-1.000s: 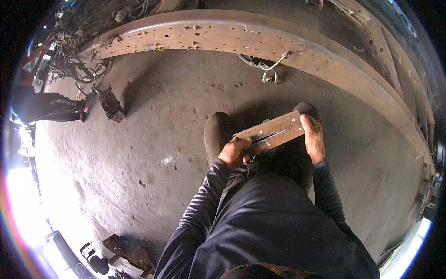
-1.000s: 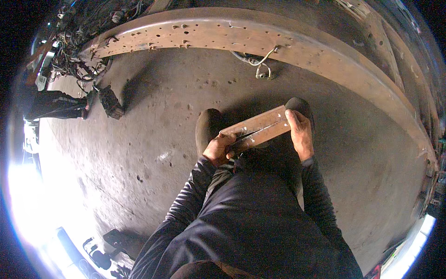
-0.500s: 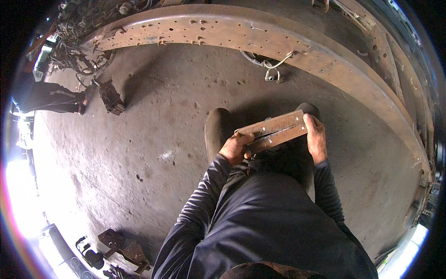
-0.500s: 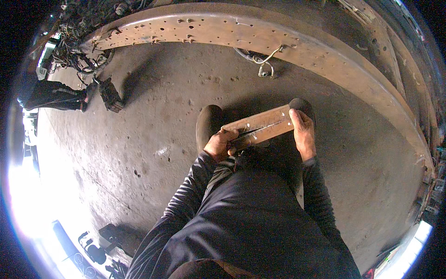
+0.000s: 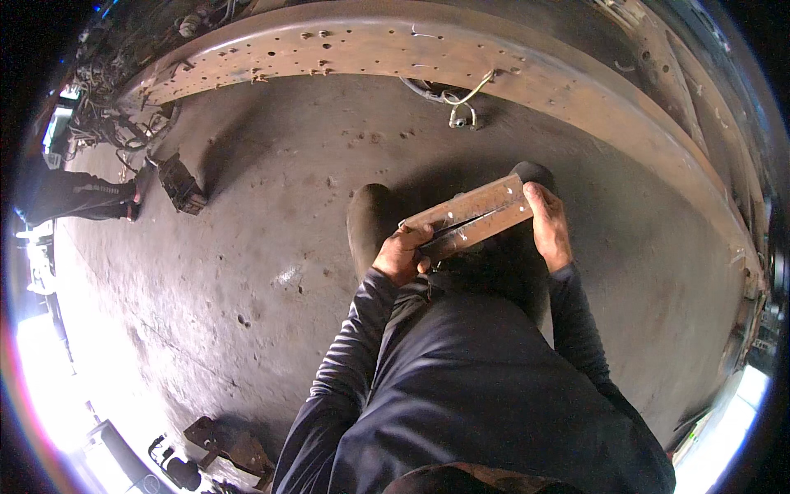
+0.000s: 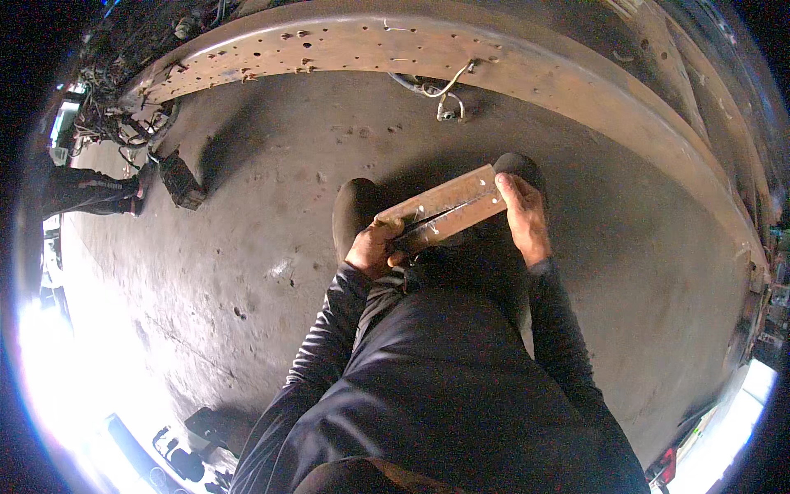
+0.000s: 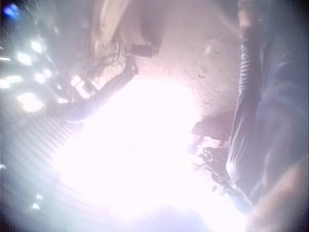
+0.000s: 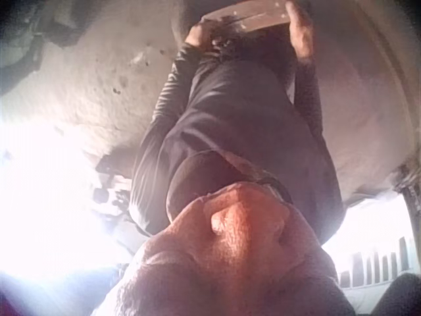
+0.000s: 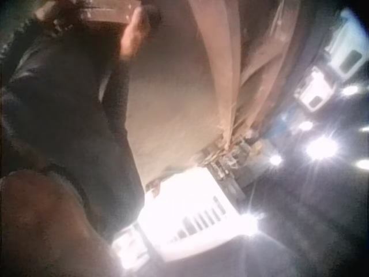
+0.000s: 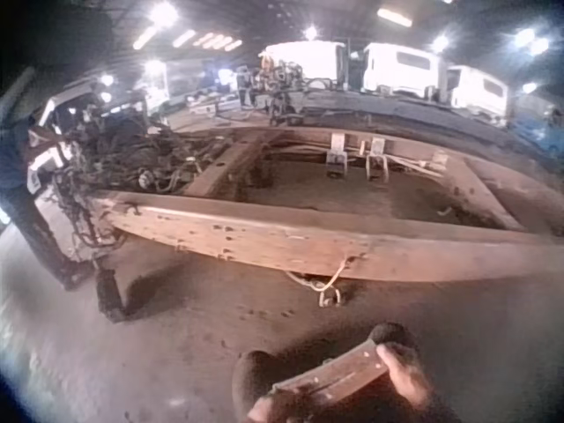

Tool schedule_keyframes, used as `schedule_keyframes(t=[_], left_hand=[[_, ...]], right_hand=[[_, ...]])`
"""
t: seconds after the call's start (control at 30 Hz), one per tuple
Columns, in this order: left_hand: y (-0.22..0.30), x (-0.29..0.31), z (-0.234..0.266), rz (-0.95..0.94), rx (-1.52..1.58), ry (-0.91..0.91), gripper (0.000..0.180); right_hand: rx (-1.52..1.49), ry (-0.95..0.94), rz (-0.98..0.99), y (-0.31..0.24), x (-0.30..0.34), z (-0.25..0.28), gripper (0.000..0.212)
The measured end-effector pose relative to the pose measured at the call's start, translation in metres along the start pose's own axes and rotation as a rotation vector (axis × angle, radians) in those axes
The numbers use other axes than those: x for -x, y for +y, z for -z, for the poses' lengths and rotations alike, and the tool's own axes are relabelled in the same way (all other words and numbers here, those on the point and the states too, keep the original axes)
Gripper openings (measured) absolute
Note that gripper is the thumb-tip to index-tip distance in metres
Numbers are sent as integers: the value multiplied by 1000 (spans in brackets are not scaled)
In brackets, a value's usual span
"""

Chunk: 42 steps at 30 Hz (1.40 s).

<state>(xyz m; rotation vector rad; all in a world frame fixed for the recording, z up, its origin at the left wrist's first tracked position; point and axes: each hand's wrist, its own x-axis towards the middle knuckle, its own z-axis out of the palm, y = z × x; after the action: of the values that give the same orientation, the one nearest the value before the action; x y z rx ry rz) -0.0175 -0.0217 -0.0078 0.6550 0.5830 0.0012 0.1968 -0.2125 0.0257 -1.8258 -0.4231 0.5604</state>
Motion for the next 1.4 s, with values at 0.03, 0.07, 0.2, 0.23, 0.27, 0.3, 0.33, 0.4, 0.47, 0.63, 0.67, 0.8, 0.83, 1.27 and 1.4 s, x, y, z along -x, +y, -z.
schedule_keyframes(t=[0.03, 0.07, 0.2, 0.23, 0.27, 0.3, 0.33, 0.4, 0.47, 0.63, 0.67, 0.8, 0.83, 1.27, 1.4], left_hand=[[0, 0, -1, 3, 3, 18, 36], [-1, 0, -1, 2, 4, 14, 37], [2, 1, -2, 9, -17, -12, 40], [3, 2, -2, 16, -28, -26, 41], [2, 1, -1, 23, -4, -26, 41], [0, 1, 3, 28, 20, -26, 41], [-3, -1, 6, 32, 44, -25, 41], [-6, -4, 11, 31, 34, -44, 42], [-7, -5, 15, 33, 23, -80, 43], [-5, -3, 11, 19, 23, -60, 44], [-5, -2, 10, 26, 18, -64, 44], [-3, 0, 11, 50, 10, -48, 43], [-3, 0, 11, 55, 12, -35, 43], [-3, 2, 11, -17, -50, -76, 42], [0, 3, 3, -34, -33, -86, 44]], right_hand=[[-45, -7, -6, 2, 1, 0, 49], [-64, -13, -10, 2, 2, 1, 49], [-137, -4, -8, 8, -1, 5, 48], [-151, 10, -3, 12, -3, 6, 48], [-156, 27, -8, 15, -3, 7, 47], [-161, 42, -12, 16, -2, 7, 46], [-165, 57, -15, 17, -2, 8, 46], [-165, 52, -18, 19, -4, 9, 42], [-181, 47, -24, 23, -5, 10, 37], [-184, 48, 8, 26, -7, 10, 28], [-179, 48, 11, 26, -7, 10, 27], [-125, 49, 42, 29, -8, 12, 26], [-102, 47, 54, 29, -9, 11, 25], [-550, 54, 7, 16, -29, 42, 23], [-526, 45, -9, 8, -27, 41, 26]])
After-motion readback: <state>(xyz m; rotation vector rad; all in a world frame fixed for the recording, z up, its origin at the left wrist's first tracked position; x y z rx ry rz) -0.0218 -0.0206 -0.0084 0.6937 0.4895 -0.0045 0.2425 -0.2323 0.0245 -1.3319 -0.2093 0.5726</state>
